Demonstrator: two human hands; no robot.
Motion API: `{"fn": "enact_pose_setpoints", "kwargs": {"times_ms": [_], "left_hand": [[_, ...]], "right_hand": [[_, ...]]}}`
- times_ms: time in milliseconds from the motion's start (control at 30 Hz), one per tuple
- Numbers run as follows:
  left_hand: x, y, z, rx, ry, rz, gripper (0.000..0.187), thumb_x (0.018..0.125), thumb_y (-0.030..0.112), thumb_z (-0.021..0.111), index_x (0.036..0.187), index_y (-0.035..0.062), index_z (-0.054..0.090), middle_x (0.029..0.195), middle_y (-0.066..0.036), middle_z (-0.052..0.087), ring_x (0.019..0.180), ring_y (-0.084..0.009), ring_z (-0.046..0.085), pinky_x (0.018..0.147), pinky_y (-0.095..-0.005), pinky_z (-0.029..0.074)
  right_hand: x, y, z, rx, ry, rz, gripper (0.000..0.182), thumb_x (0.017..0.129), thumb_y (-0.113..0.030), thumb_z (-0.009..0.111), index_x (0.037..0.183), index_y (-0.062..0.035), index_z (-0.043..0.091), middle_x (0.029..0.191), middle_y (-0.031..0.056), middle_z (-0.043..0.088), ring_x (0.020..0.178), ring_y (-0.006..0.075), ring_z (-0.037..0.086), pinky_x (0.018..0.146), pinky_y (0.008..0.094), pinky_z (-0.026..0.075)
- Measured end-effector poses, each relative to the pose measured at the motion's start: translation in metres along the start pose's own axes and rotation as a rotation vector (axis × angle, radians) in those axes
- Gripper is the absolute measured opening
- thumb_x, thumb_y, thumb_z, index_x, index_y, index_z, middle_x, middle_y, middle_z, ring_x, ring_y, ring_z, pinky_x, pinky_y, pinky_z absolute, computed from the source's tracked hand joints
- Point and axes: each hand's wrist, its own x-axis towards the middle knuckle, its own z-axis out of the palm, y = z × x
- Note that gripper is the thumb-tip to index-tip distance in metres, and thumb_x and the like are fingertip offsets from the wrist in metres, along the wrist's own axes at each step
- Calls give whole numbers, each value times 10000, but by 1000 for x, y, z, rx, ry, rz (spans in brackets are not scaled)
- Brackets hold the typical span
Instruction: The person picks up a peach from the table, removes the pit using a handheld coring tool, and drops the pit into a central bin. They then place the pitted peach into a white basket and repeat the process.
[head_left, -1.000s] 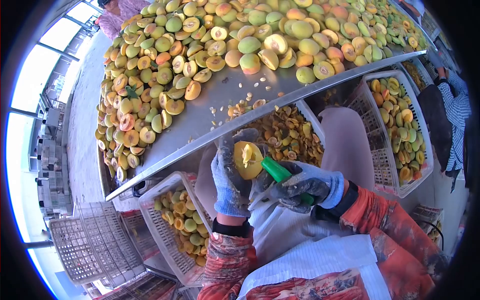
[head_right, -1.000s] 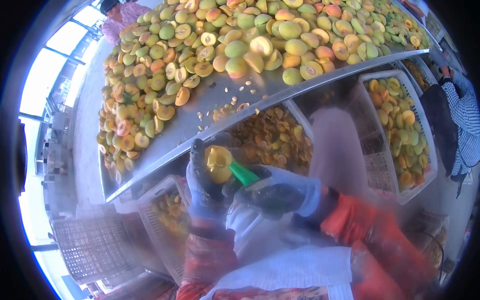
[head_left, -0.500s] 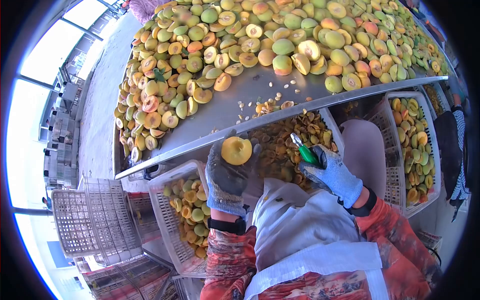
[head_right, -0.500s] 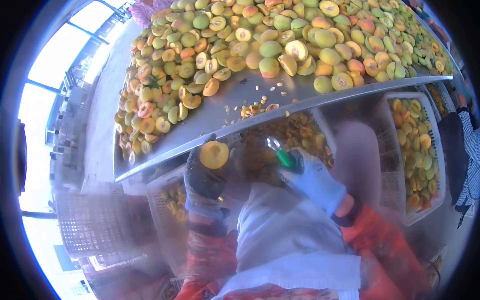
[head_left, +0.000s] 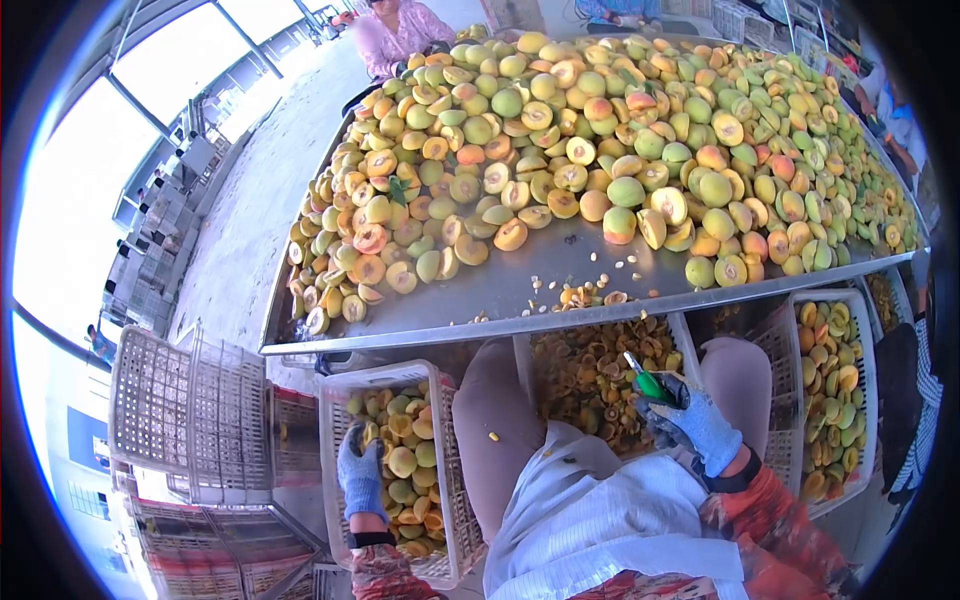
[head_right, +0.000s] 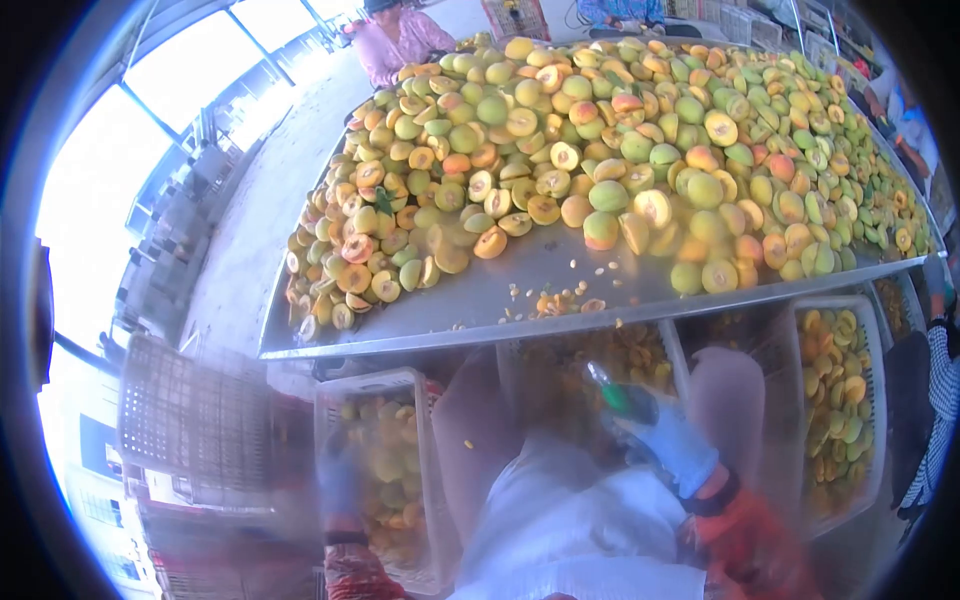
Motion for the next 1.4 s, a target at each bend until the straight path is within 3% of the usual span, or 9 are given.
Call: {"fn": "enact_pose_setpoints", "kwargs": {"times_ms": [200, 300, 467, 667, 800, 1000, 1133, 1267, 1400], "left_hand": [[35, -43, -30, 116, -33, 381, 346, 797, -61, 521, 1142, -34, 527, 1069, -96, 580, 930, -151, 556, 811, -254, 462], [50, 10, 12, -88, -81, 174, 384, 795, -52, 529, 1177, -34, 496, 1123, -103, 548, 966, -159, 539, 833, -252, 450], [117, 42, 94, -307, -175, 62, 496, 788, -41, 567, 1261, 0, 421, 1231, -125, 475, 1101, -171, 466, 892, -262, 419], [220, 91, 135, 524, 116, 416, 622, 780, 100, 640, 1318, -1, 346, 1311, -192, 419, 1201, -325, 408, 997, -351, 317], [304, 78, 137, 442, 208, 158, 736, 791, 273, 660, 1348, -27, 283, 1367, -189, 343, 1241, -300, 364, 1017, -345, 304], [374, 14, 135, -112, 171, 204, 554, 810, 203, 625, 1263, -46, 426, 1296, -180, 420, 1119, -261, 463, 953, -330, 382], [343, 37, 136, 12, 103, 212, 388, 770, 76, 575, 1154, 22, 565, 1125, -114, 527, 1028, -248, 502, 902, -322, 408], [310, 55, 177, 495, -27, 881, 344, 767, 97, 587, 1098, 6, 601, 1071, -86, 555, 997, -220, 523, 889, -331, 413], [278, 78, 218, 451, -70, 730, 333, 710, 150, 674, 1032, 71, 651, 1059, -98, 569, 984, -246, 529, 898, -357, 403]], "right_hand": [[8, -7, -12, -135, 67, -49, 356, 825, -76, 613, 1160, -75, 489, 898, 16, 613, 625, 67, 540, 488, 210, 455], [23, 5, -28, -865, 151, -502, 388, 774, -74, 672, 1118, -56, 494, 868, 10, 608, 633, 45, 511, 491, 202, 423], [41, -15, -44, -717, 223, -559, 375, 752, -74, 686, 1081, -37, 511, 897, 31, 614, 677, 103, 550, 584, 248, 455], [91, -106, -63, -1041, 516, -573, 377, 693, -139, 710, 1016, -23, 553, 987, 134, 589, 837, 279, 587, 738, 330, 465], [165, -154, -108, -1336, 720, -677, 393, 708, -253, 666, 1059, -110, 566, 1011, 107, 562, 951, 314, 526, 784, 408, 439], [288, -206, -207, -378, 605, -570, 173, 796, -121, 666, 926, -63, 568, 783, -60, 505, 690, 46, 441, 611, 198, 380], [313, -193, -214, -436, 575, -596, 221, 790, -108, 671, 984, -51, 582, 829, -53, 534, 735, 45, 450, 625, 196, 375], [292, -195, -144, -586, 536, -257, 245, 763, -175, 702, 964, -89, 594, 690, -64, 501, 565, 26, 399, 486, 187, 311], [298, -174, -121, -460, 351, -292, 317, 742, -282, 687, 941, -46, 614, 724, 26, 579, 633, 121, 500, 586, 286, 419]]}}
